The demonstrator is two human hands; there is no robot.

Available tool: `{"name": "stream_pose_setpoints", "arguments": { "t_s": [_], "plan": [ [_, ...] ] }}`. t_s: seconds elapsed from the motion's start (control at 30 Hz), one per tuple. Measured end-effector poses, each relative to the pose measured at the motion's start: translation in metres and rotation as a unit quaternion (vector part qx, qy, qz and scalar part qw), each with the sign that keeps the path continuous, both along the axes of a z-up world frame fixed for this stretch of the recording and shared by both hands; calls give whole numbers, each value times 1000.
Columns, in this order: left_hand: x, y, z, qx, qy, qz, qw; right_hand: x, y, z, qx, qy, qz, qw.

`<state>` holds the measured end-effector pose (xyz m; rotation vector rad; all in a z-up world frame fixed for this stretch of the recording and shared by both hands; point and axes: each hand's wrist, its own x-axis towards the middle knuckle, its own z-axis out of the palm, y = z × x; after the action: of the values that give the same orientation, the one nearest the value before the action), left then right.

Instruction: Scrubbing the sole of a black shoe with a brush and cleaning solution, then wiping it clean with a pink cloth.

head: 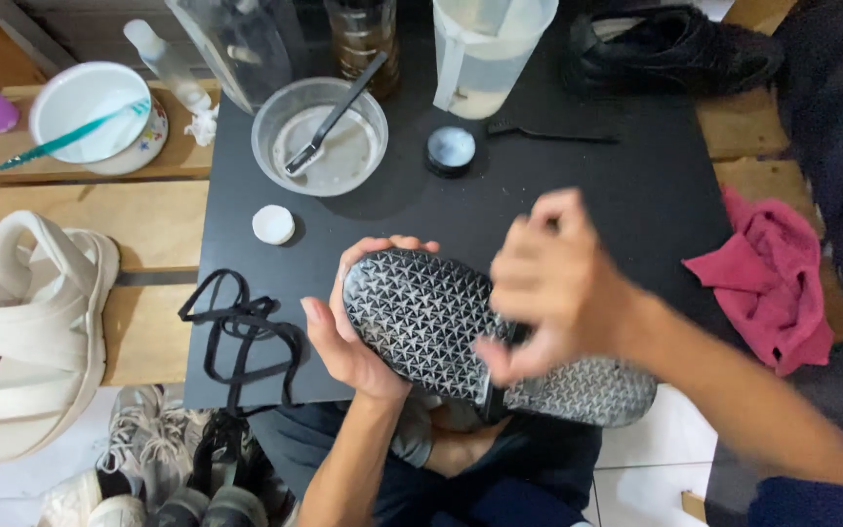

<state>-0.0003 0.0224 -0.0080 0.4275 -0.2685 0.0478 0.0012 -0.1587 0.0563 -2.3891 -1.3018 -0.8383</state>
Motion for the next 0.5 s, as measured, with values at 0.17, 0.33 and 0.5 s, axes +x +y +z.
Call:
{"name": "stream_pose_setpoints", "arguments": {
  "t_s": [0.17,0.33,0.5],
  "plan": [
    [-6,-3,4,15,-7,25,1000,15,-17,4,10,-55,-53,997],
    [-6,-5,6,29,-11,32,999,23,-25,8,6,-48,-27,998],
    [-5,-7,7,22,1,16,1000,3,-1,-1,23,-8,38,999]
  ]
}}
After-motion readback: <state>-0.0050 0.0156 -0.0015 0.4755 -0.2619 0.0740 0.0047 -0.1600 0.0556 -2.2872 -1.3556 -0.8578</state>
